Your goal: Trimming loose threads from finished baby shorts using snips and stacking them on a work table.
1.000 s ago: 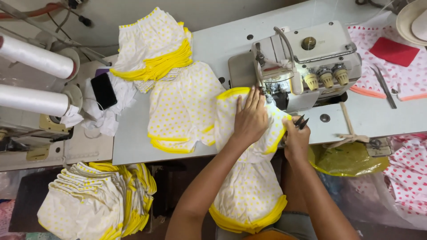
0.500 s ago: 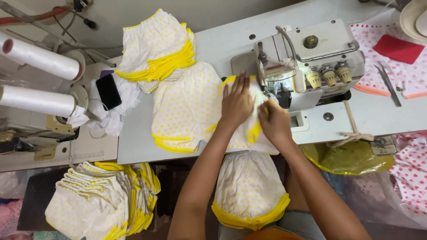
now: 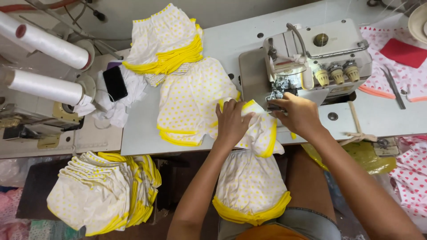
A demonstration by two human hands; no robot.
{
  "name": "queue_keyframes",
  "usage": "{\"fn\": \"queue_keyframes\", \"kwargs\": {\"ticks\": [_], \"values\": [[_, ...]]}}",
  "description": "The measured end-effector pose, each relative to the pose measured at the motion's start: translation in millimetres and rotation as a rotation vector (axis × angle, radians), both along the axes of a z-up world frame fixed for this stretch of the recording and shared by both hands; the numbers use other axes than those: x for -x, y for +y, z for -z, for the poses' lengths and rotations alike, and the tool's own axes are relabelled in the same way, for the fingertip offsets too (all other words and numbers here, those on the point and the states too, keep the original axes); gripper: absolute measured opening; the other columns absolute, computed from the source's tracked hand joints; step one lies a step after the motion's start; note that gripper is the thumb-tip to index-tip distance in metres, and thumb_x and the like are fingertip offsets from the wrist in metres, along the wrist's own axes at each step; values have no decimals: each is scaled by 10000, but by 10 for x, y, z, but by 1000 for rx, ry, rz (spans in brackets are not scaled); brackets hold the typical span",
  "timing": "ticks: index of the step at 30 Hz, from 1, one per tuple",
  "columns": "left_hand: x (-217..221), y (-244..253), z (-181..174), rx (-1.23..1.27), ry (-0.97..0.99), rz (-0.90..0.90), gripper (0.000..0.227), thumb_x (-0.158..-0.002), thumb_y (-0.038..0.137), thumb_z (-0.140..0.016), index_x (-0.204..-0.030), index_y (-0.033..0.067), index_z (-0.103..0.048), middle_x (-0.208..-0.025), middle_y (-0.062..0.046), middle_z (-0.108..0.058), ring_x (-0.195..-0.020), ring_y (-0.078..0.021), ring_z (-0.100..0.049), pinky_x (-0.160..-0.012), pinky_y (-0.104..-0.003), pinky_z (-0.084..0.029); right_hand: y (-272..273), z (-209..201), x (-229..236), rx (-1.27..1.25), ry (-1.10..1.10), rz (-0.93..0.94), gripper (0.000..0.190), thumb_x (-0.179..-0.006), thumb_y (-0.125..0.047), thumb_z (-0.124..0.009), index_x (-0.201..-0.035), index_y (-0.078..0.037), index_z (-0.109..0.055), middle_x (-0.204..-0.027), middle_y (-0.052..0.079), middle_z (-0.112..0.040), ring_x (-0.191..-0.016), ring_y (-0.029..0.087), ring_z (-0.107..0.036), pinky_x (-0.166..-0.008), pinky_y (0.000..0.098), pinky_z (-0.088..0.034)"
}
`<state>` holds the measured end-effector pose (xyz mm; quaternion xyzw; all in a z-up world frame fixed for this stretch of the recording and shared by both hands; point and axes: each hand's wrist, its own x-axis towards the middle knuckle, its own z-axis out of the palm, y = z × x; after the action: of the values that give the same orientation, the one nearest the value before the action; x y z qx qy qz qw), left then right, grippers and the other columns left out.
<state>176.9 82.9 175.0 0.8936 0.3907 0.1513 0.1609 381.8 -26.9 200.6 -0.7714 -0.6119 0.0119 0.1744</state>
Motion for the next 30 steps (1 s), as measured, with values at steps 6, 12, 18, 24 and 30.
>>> {"fn": "queue_keyframes", "kwargs": {"ticks": [6,12,18,24,30], "values": [[105,-175,-151,-189,-164,98,235,-973,358,-645,-993,125,-669,-847,-11,-578,-938,-234,-660,-1207,-610,-285,45,62,93,-31,82,-50,153,-910,-361,-695,-1044,-387,-765,-806,-18,-628,-817,312,-680,-701,440,-556],[305,-482,-212,-101,-127,72,291,-1049,406,-482,-1092,191,-674,-769,-83,-700,-772,-343,-734,-771,-512,-579,-521,36,157,-29,532,190,322,-927,-376,-751,-1248,-402,-746,-947,-11,-700,-898,315,-701,-800,426,-550],[231,-428,-278,-54,-117,88,264,-1049,409,-456,-1090,219,-636,-792,-44,-688,-804,-310,-743,-761,-472,-585,-55,52,119,-103,21,72,345,-886,-386,-743,-1227,-435,-731,-907,-28,-622,-845,280,-695,-752,422,-571],[376,-642,-679,127,-177,88,313,-1109,324,-394,-1234,110,-585,-949,-159,-660,-928,-409,-705,-780,-571,-580,-193,118,212,-282,764,31,199,-946,-209,-778,-1120,-301,-805,-778,-28,-609,-615,90,-503,-599,243,-405],[824,-1016,-989,917,-686,281,274,-1096,355,-435,-882,183,-429,-823,104,-372,-780,-29,-363,-722,-233,-347,-1147,184,385,258,1407,103,254,-723,18,-888,-836,26,-661,-552,175,-659,-422,252,-611,-482,304,-483]]}}
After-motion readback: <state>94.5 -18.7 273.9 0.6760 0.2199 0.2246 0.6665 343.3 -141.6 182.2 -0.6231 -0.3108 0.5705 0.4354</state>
